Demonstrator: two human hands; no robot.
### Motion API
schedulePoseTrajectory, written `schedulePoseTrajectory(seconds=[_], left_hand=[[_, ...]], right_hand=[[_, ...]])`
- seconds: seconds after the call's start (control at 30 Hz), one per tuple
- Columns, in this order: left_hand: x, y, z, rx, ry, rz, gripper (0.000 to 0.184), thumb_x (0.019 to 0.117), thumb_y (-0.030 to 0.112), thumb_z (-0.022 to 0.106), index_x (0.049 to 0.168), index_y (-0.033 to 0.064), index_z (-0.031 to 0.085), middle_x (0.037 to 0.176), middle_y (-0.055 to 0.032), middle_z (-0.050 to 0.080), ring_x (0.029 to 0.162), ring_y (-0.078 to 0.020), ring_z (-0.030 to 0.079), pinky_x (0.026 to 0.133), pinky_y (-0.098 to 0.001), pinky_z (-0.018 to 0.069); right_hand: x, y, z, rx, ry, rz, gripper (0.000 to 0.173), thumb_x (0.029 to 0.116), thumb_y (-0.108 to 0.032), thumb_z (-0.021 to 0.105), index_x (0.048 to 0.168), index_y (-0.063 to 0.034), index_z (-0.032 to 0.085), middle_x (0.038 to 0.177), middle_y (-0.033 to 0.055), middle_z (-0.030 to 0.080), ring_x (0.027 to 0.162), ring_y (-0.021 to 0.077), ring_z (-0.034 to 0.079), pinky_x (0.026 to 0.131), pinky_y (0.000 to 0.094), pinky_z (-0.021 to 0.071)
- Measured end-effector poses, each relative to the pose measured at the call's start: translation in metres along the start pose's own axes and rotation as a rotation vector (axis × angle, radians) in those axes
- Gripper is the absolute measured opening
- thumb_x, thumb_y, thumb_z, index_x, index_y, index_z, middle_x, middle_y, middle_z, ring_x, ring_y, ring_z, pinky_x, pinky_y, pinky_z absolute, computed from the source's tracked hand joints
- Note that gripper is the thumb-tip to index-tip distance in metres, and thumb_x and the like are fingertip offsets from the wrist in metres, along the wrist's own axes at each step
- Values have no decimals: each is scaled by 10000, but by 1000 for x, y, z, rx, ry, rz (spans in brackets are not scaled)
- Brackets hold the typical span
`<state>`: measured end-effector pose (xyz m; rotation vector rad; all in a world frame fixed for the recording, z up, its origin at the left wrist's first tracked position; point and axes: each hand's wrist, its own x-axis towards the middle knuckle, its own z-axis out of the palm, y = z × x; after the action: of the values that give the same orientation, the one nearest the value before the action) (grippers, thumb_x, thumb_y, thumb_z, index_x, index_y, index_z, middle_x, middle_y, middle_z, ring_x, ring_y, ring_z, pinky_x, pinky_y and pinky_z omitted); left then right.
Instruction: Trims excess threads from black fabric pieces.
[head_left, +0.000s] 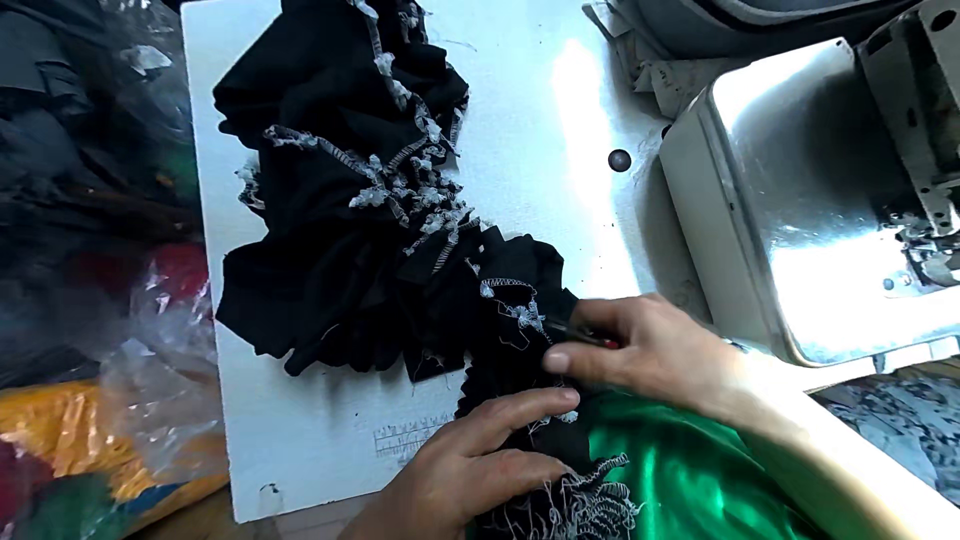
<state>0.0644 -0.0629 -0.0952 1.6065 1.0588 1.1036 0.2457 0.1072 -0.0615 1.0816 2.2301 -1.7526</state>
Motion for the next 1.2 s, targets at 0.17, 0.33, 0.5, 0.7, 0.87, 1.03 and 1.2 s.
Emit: schedulePoseTrajectory(seconds=[0.17, 0.33, 0.5, 0.7, 0.87, 1.03, 1.2], left_hand=[[1, 0, -1, 64, -29, 7, 278, 1025, 359, 588, 1104, 98, 645, 1472, -14, 540, 1385, -61, 477, 1136, -229, 425], [-2, -1, -1, 99, 46, 31, 338, 1034, 410, 561, 1083, 82, 626, 1282, -13, 674, 1195, -52, 600, 1050, -219, 430], [-3, 2, -5, 64, 126, 40, 319, 1036, 409, 555, 1121, 106, 614, 1145, 30, 693, 1124, -12, 607, 1047, -204, 410], [-6, 12, -19, -69, 151, 40, 272, 1047, 383, 543, 1121, 138, 635, 1128, 69, 687, 1105, -9, 617, 1042, -221, 434], [-17, 16, -34, -159, 320, 21, 269, 1041, 388, 531, 1176, 219, 690, 1138, 132, 718, 1153, -16, 636, 1113, -258, 429], [-10, 18, -38, -116, 573, 257, 221, 1061, 135, 476, 995, 107, 685, 835, 51, 710, 866, -51, 709, 1028, -285, 529], [5, 44, -54, -308, 304, 163, 318, 1089, 213, 417, 967, 76, 676, 888, 34, 710, 956, -38, 691, 981, -212, 501]], right_hand=[[10, -6, 8, -39, -56, -74, 158, 973, -212, 654, 880, -104, 723, 642, -49, 556, 577, 5, 483, 528, 205, 357], [1, -7, -3, 49, 356, -305, 98, 916, -111, 645, 1003, -105, 688, 778, -51, 591, 615, -7, 508, 524, 151, 405], [0, -10, -25, -208, 380, -552, 153, 853, -53, 690, 1003, -57, 726, 815, -28, 613, 667, -16, 524, 572, 112, 419], [-15, -17, -42, 219, 60, -369, 77, 948, -62, 597, 974, -119, 641, 694, -114, 559, 570, -87, 500, 494, 72, 417], [-10, -17, -35, 382, 90, -255, 134, 962, -22, 569, 971, -110, 670, 646, -105, 560, 485, -74, 450, 427, 83, 372], [-6, -24, -26, 538, 168, -367, 165, 1002, 3, 544, 1093, -59, 667, 787, -66, 651, 590, -59, 566, 517, 80, 478], [-5, -22, -22, 317, 119, -527, 187, 950, -16, 604, 1110, -22, 700, 858, -53, 675, 641, -62, 564, 563, 89, 486]])
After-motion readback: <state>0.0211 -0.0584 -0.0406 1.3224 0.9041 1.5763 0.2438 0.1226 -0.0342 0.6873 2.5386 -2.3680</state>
